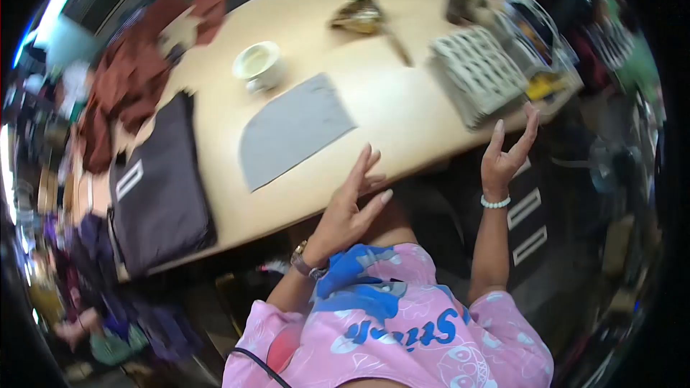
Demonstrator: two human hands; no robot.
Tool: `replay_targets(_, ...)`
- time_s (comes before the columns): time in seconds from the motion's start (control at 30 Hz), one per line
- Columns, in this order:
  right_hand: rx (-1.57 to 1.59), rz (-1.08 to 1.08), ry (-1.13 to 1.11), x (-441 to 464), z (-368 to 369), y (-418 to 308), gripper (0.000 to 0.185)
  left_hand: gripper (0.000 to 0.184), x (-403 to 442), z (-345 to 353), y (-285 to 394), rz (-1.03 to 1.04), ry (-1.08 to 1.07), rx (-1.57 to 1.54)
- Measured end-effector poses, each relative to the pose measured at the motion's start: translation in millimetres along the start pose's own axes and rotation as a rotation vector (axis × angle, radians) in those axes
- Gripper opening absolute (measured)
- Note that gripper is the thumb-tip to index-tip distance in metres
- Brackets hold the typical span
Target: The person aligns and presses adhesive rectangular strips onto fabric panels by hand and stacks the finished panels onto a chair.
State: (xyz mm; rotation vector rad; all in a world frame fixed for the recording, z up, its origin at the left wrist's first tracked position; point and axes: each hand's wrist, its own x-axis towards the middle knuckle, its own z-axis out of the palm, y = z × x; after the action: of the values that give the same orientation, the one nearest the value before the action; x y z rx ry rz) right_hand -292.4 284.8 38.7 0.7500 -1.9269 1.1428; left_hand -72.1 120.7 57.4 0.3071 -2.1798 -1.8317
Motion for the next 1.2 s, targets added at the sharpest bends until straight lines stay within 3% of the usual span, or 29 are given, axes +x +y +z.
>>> replay_targets(0.07,0.118,-0.035,-0.096,-1.1,38.8,-43.3,0.057,0.07,-14.8,-40.6,-0.6,0.026,0.216,0.07)
replay_targets(0.2,0.379,-0.114,-0.34,-18.6,95.9,-130.3,0.056,0.055,-50.0,-133.2,1.2,0.105,0.705,0.648)
replay_targets(0.33,0.428,-0.32,-0.566,-46.7,130.4,-196.4,0.056,0.05,-91.6,-240.4,-23.2,0.029,0.902,1.068)
replay_targets(0.5,0.494,-0.475,-0.76,-65.0,161.8,-256.0,0.057,0.05,-128.2,-292.4,-74.1,-0.366,0.69,1.278)
replay_targets(0.57,0.541,-0.473,-0.808,-66.3,175.8,-274.6,0.059,0.048,-131.5,-295.3,-88.0,-0.436,0.601,1.308)
replay_targets(0.7,0.556,-0.446,-0.876,-77.9,197.9,-298.8,0.063,0.042,-132.3,-293.6,-87.3,-0.376,0.638,1.209)
replay_targets(0.8,0.681,-0.15,-0.964,-78.6,217.8,-318.1,0.078,0.039,-127.2,-274.9,-70.7,-0.303,0.686,1.131)
replay_targets(0.9,0.685,0.346,-1.331,-59.5,230.8,-339.0,0.087,0.037,-115.9,-243.8,-62.2,-0.222,0.665,1.212)
replay_targets(1.03,0.544,0.121,-1.132,-66.1,259.8,-322.8,0.079,0.037,-100.4,-197.4,-52.3,-0.174,0.627,1.15)
replay_targets(1.2,0.327,0.208,-0.887,-48.8,238.2,-257.8,0.074,0.039,-57.5,-125.3,-71.5,-0.056,0.494,1.115)
